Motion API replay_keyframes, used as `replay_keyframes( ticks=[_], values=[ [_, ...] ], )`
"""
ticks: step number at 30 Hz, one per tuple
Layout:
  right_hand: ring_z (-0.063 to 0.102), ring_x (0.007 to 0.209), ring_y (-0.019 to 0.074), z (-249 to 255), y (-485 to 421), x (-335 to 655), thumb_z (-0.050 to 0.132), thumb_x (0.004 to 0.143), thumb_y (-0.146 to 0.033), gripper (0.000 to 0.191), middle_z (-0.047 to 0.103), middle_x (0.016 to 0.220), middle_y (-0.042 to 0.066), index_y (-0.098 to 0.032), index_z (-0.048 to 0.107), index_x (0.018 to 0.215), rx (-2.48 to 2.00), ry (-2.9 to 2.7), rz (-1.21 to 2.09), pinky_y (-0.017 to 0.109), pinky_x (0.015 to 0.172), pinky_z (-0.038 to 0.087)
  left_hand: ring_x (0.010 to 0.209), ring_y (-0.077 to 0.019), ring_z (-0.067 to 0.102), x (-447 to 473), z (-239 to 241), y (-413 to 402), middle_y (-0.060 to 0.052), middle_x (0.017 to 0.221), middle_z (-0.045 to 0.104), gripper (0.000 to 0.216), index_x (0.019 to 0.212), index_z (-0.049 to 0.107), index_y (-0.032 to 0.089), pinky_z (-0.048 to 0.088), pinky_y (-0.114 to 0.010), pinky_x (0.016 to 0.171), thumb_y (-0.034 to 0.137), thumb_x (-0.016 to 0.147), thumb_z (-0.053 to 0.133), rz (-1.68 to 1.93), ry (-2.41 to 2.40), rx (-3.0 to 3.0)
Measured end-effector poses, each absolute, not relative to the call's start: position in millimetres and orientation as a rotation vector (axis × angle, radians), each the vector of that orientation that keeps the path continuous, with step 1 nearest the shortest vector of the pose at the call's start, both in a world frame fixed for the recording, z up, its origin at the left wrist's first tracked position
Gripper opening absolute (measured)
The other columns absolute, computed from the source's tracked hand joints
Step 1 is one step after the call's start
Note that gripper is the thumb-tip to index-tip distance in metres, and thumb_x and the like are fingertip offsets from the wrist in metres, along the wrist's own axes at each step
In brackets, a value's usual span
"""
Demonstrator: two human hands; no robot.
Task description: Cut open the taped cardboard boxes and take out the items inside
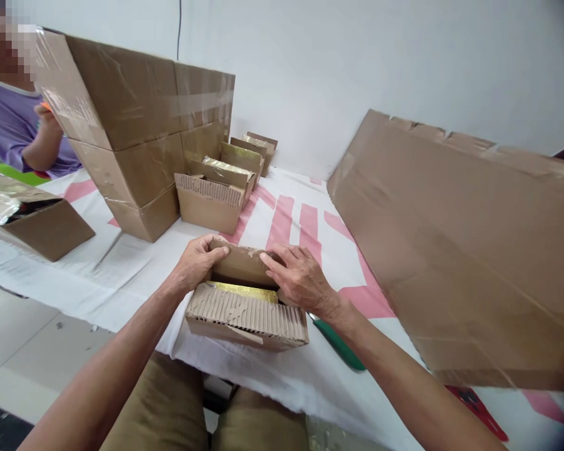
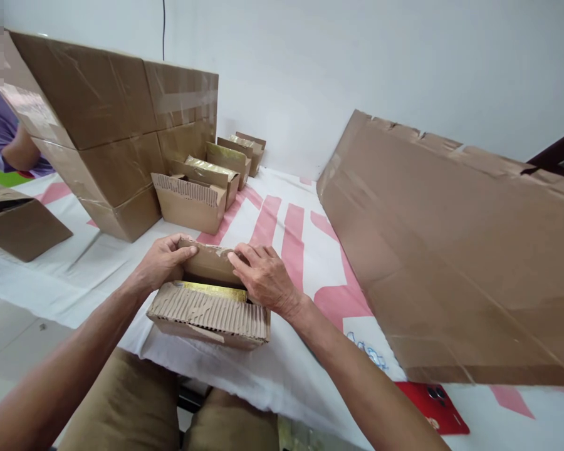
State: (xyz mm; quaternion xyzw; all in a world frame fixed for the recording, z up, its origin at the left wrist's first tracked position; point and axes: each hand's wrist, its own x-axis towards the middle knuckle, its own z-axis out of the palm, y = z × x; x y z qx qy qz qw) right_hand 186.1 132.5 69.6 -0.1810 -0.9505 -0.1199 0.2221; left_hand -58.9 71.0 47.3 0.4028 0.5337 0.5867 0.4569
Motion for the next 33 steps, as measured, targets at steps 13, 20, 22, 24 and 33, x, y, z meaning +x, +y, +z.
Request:
replay_keyframes(
  ticks=[13,20,22,24,33],
  values=[
    [0.065,0.076,0.0172,113.5,151.9,180.1,0.068,0.088,-0.034,0.016,0.074,0.082,0.002,-0.020,0.075,0.087,-0.846,-2.423,0.796,0.030,0.071,0.048,0.065,-0.0147,0.054,-59.4,46.1,67.7,0.001,0.070,0.065,0.033,0.076,0.068,0.018,0.040,-0.026,0.062,0.044,0.060,0.082,1.464,1.337,1.020],
    [0.063,0.074,0.0172,92.6,168.2,177.3,0.065,0.085,-0.025,0.010,0.073,0.080,0.002,-0.020,0.073,0.084,-0.762,-2.547,0.632,0.030,0.071,0.046,0.068,-0.0150,0.056,-62.6,41.6,72.7,0.001,0.072,0.066,0.032,0.077,0.067,0.018,0.043,-0.027,0.065,0.042,0.062,0.081,1.475,1.324,1.070],
    [0.068,0.089,0.0221,94.3,157.2,192.3,0.065,0.086,-0.025,0.014,0.077,0.098,0.006,-0.021,0.075,0.095,-0.766,-2.476,0.498,0.036,0.083,0.051,0.071,-0.0166,0.059,-66.8,40.5,71.2,0.001,0.075,0.067,0.035,0.085,0.068,0.017,0.045,-0.028,0.067,0.043,0.064,0.080,1.491,1.329,1.076],
    [0.069,0.105,0.0260,95.6,136.1,209.7,0.063,0.092,-0.026,0.018,0.077,0.111,0.008,-0.022,0.075,0.105,-0.824,-2.321,0.316,0.042,0.094,0.051,0.081,-0.0195,0.065,-72.0,39.0,65.6,-0.002,0.086,0.072,0.045,0.101,0.068,0.017,0.049,-0.030,0.074,0.042,0.065,0.081,1.521,1.325,1.085],
    [0.065,0.111,0.0332,71.6,60.8,220.8,0.075,0.093,-0.043,0.040,0.075,0.118,0.014,-0.016,0.070,0.121,-0.898,-2.765,0.141,0.048,0.094,0.048,0.075,-0.0178,0.064,-68.2,22.5,31.8,-0.001,0.082,0.073,0.044,0.096,0.070,0.016,0.050,-0.028,0.070,0.046,0.066,0.082,1.498,1.316,0.954]
  ],
)
